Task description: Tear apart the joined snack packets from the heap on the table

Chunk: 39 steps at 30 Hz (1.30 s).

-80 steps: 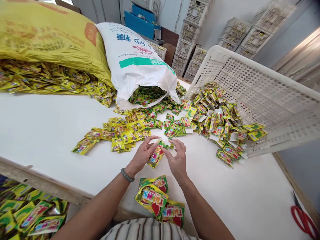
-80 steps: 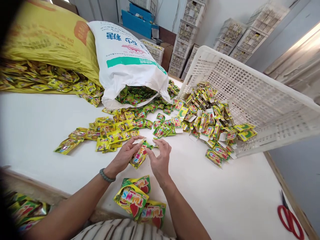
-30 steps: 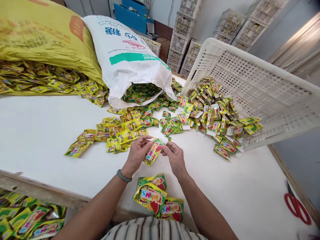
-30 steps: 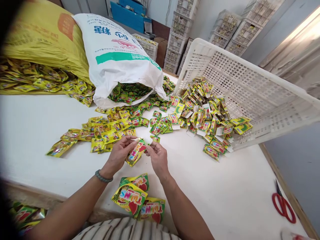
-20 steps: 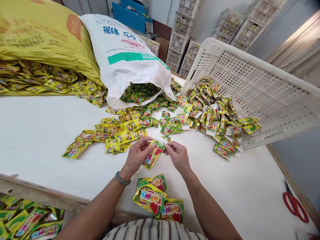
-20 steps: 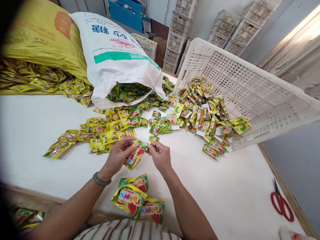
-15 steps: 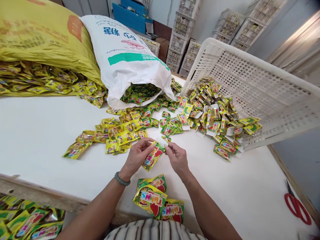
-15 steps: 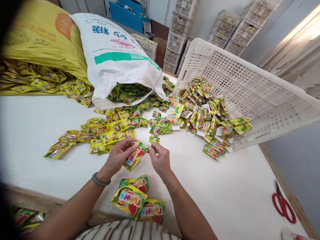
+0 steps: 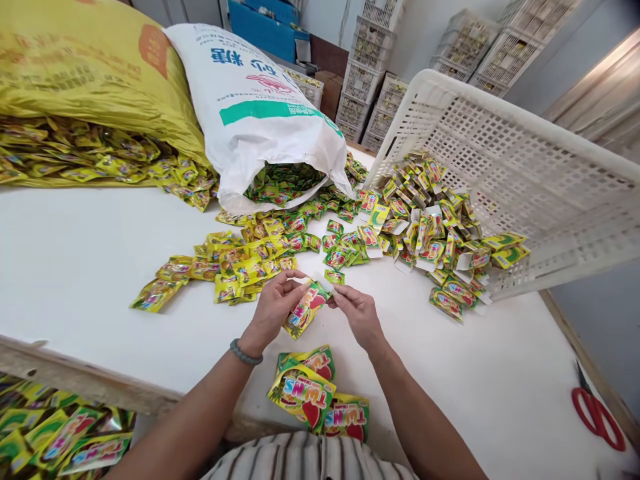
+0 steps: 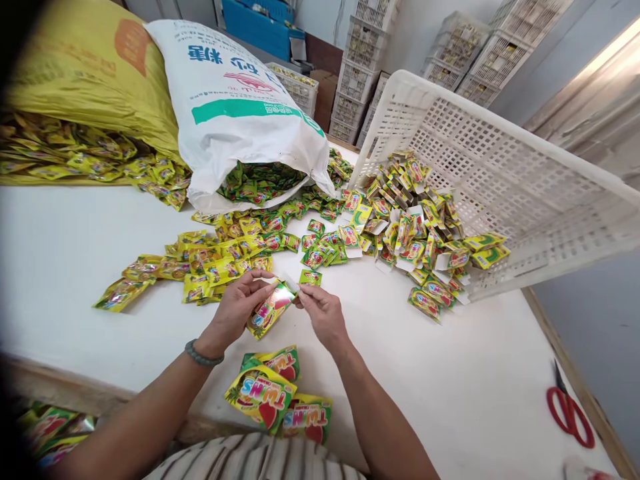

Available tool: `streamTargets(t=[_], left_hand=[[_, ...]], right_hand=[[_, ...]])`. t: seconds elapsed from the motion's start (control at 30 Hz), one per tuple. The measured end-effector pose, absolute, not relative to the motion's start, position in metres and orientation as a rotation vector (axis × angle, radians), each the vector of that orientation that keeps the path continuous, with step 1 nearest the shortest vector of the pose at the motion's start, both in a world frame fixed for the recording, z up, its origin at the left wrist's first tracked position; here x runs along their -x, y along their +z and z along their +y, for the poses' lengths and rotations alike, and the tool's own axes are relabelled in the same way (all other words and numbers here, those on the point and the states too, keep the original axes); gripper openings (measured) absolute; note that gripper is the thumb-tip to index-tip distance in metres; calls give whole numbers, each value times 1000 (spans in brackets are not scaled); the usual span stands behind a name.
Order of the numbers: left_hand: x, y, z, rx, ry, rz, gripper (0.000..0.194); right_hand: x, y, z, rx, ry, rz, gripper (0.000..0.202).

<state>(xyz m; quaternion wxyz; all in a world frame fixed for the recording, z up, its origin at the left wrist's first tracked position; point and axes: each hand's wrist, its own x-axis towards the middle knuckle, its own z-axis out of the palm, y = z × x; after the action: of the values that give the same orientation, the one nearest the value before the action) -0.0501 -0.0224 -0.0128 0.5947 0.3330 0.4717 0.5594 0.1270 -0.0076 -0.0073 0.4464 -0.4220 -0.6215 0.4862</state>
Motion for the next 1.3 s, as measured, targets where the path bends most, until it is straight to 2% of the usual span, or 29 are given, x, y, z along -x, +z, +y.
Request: streamTargets(t=[0.1, 0.2, 0.3, 0.4, 0.47, 0.7, 0.8, 0.9, 1.07, 1.2, 1.3], left_hand=[[50, -11, -22, -779, 1305, 1077, 43], [49, -10, -22, -831, 1306, 1084, 41], [49, -11, -22, -893, 1305, 1128, 41], [49, -12, -22, -915, 1315, 1158, 42], [49, -10, -23, -910, 1309, 1160, 42], [49, -8, -25, -952, 1206, 1076, 43], [50, -10, -24, -932, 1202, 1081, 45], [51, -10, -23, -880, 1191, 1084, 48], [50, -9, -24, -931, 1096, 1087, 54], [46, -9, -26, -1144, 1018, 1146, 42], [45, -8, -26, -1131, 1025, 1172, 44]], right_hand=[[-132, 0, -2, 1069, 1438, -1371, 24], [-132, 3, 0, 1120, 1398, -1407, 22], [-128, 0, -4, 1131, 1162, -1622, 19], [-126, -4, -10, 1075, 747, -1884, 25], [-127, -3, -13, 1018, 627, -1963, 26], [-131, 7, -7, 1012, 1226, -1653, 15], [-125, 2, -6, 1078, 1395, -1538, 16], [-118, -5, -6, 1169, 1415, -1419, 19], [-116, -8, -4, 1270, 1394, -1167, 42], [-121, -1, 2, 1222, 1412, -1200, 41], [-124, 7, 7, 1136, 1497, -1332, 35]])
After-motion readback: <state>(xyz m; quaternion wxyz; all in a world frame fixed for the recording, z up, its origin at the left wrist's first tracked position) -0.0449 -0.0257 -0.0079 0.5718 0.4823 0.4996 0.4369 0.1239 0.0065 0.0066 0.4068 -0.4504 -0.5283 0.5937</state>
